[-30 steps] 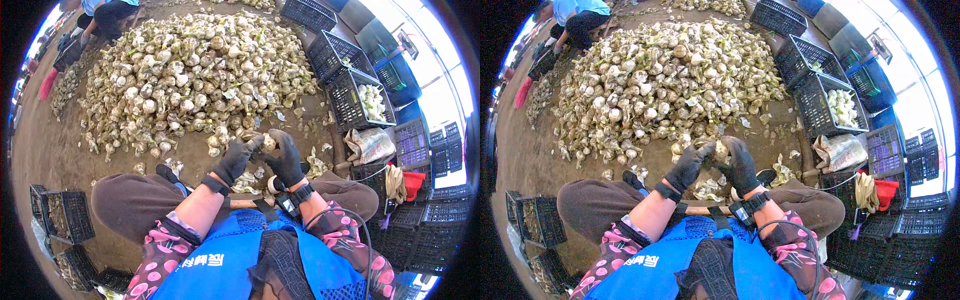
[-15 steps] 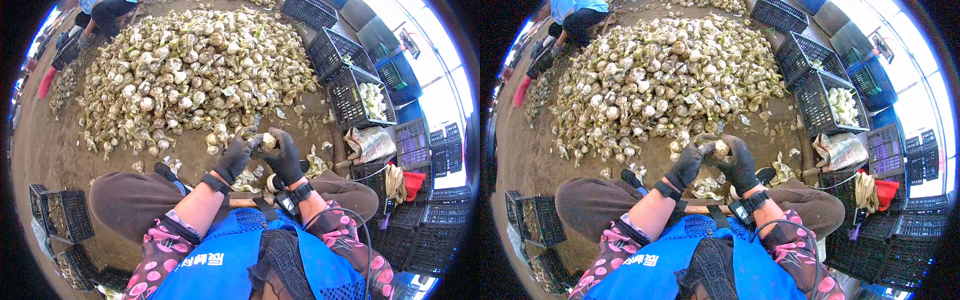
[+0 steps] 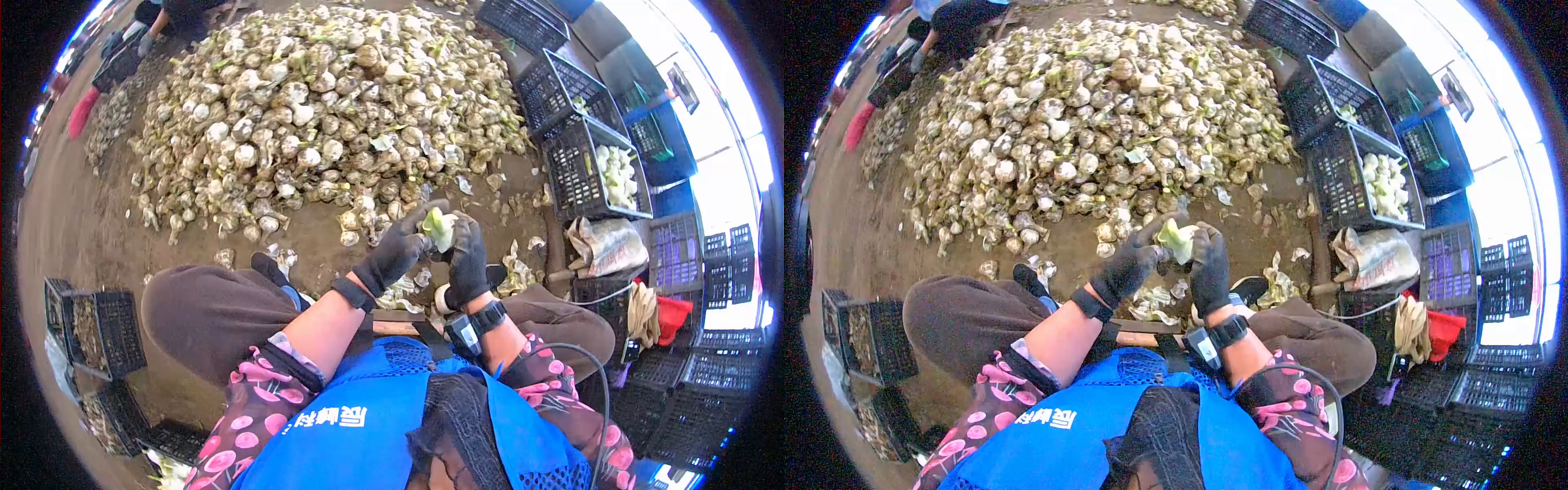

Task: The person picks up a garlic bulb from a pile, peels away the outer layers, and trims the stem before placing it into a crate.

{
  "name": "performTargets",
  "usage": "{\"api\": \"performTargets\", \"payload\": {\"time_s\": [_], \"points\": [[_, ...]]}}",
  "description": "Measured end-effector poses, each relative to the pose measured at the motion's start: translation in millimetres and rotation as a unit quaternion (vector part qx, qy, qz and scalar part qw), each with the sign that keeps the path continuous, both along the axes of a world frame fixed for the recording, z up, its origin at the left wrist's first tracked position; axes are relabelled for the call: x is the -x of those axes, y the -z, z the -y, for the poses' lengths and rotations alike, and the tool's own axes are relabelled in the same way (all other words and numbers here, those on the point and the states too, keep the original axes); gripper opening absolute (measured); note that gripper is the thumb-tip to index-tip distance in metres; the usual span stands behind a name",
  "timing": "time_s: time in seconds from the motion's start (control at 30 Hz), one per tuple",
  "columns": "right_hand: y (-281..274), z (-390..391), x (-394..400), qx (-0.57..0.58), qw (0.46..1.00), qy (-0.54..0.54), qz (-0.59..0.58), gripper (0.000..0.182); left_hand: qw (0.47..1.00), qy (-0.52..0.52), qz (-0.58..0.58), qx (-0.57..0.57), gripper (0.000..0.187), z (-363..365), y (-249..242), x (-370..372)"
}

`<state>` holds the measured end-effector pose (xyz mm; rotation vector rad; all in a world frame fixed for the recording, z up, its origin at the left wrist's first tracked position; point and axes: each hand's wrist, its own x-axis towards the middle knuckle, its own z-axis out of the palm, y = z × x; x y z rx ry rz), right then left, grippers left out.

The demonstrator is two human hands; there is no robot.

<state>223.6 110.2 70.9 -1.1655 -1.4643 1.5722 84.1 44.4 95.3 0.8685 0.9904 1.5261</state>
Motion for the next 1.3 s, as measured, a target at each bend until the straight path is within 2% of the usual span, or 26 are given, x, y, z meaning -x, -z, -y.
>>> {"api": "performTargets", "payload": {"time_s": [0.03,0.1,0.13,0.23,0.3,0.37,0.4,0.43,0.47,0.5,0.53,0.57,0.63,0.67,0.73,0.77,0.8,0.83,0.97,1.0,1.03,1.07,1.1,1.13,1.17,1.3], "points": [[11.4,-3.6,-3.7,0.001,1.000,0.009,-0.001,0.036,1.000,0.009,-0.001,0.001,0.057,-1.1,2.7,0.3],[36.2,-11.5,-10.0,0.029,0.995,-0.060,-0.068,0.032,0.990,0.063,0.021,0.127,0.050,-2.7,16.2,3.2],[5.0,-6.7,-5.7,0.234,0.953,-0.054,-0.186,0.030,0.997,0.025,0.072,0.025,0.038,-7.0,26.9,-0.8],[8.1,-9.6,-9.9,0.295,0.932,-0.059,-0.204,0.032,0.989,0.025,0.110,0.099,0.032,-2.3,28.9,1.8],[12.9,-16.5,-16.0,0.228,0.954,-0.107,-0.160,0.034,0.984,0.038,0.123,0.125,0.026,-4.3,29.5,8.2],[-3.6,-16.4,-16.8,0.090,0.977,-0.167,-0.093,0.034,0.978,-0.026,-0.028,0.206,0.024,-8.1,33.5,11.1],[5.4,-14.4,-18.4,0.160,0.965,-0.101,-0.181,0.034,0.957,-0.120,-0.234,0.122,0.023,-16.9,84.1,6.8],[0.5,-14.9,-19.9,0.160,0.965,-0.100,-0.180,0.034,0.958,-0.120,-0.232,0.121,0.023,-14.0,88.3,7.1],[-7.4,-16.7,-20.8,0.229,0.932,-0.130,-0.248,0.034,0.895,-0.042,-0.424,0.130,0.024,-8.3,91.9,8.2],[-12.2,-18.3,-21.4,0.297,0.888,-0.158,-0.314,0.034,0.791,0.037,-0.595,0.134,0.026,-2.3,95.3,8.5],[-3.4,-20.9,-22.2,0.231,0.927,-0.146,-0.256,0.033,0.777,0.138,-0.599,0.135,0.031,-0.4,124.5,4.3],[-9.7,-20.0,-21.5,0.229,0.928,-0.142,-0.258,0.033,0.815,0.166,-0.534,0.150,0.044,7.7,133.5,-2.7],[-27.6,-21.0,-18.8,0.163,0.962,-0.134,-0.171,0.031,0.818,0.152,-0.547,0.092,0.068,18.3,147.3,-6.5],[-23.2,-25.8,-23.6,0.157,0.971,-0.140,-0.116,0.028,0.817,0.157,-0.548,0.090,0.068,11.5,130.5,-3.1],[-9.8,-26.5,-27.0,0.138,0.979,-0.118,-0.096,0.027,0.865,0.097,-0.414,0.265,0.073,-5.4,67.5,7.1],[-3.3,-26.6,-27.4,0.117,0.985,-0.100,-0.073,0.027,0.864,0.098,-0.415,0.266,0.073,-5.6,50.1,7.1],[2.8,-25.8,-25.6,0.128,0.982,-0.099,-0.095,0.027,0.948,0.155,-0.128,0.247,0.069,-5.6,35.3,7.5],[-1.9,-22.5,-22.3,0.128,0.982,-0.100,-0.097,0.027,0.943,0.197,0.170,0.205,0.065,-5.9,28.5,5.6],[-9.7,-16.9,-13.7,0.144,0.978,-0.113,-0.103,0.026,0.988,0.071,0.083,0.113,0.062,-3.0,34.7,-12.1],[-7.2,-19.5,-15.8,0.000,0.993,-0.099,0.063,0.026,0.982,0.070,0.088,0.152,0.068,-2.2,34.2,-13.1],[-6.4,-21.4,-17.2,-0.145,0.960,-0.080,0.225,0.026,0.982,0.070,0.088,0.152,0.068,-3.2,45.1,-14.7],[-21.8,-19.9,-16.1,-0.219,0.917,-0.070,0.327,0.030,0.993,0.033,-0.016,0.109,0.071,-5.6,60.6,-16.3],[-26.8,-19.6,-15.8,-0.219,0.917,-0.068,0.325,0.030,0.991,-0.006,-0.120,0.064,0.075,-8.5,75.8,-16.7],[-29.4,-18.7,-16.4,-0.208,0.911,-0.127,0.332,0.031,0.972,0.024,-0.199,0.120,0.083,-4.1,34.3,-13.5],[-31.6,-16.4,-17.9,-0.194,0.901,-0.187,0.339,0.032,0.972,0.026,-0.199,0.121,0.083,-3.6,37.7,-16.1],[-22.6,-13.0,-17.2,-0.279,0.871,-0.203,0.349,0.027,0.959,-0.001,-0.275,0.067,0.089,0.3,55.8,-25.2]]}}
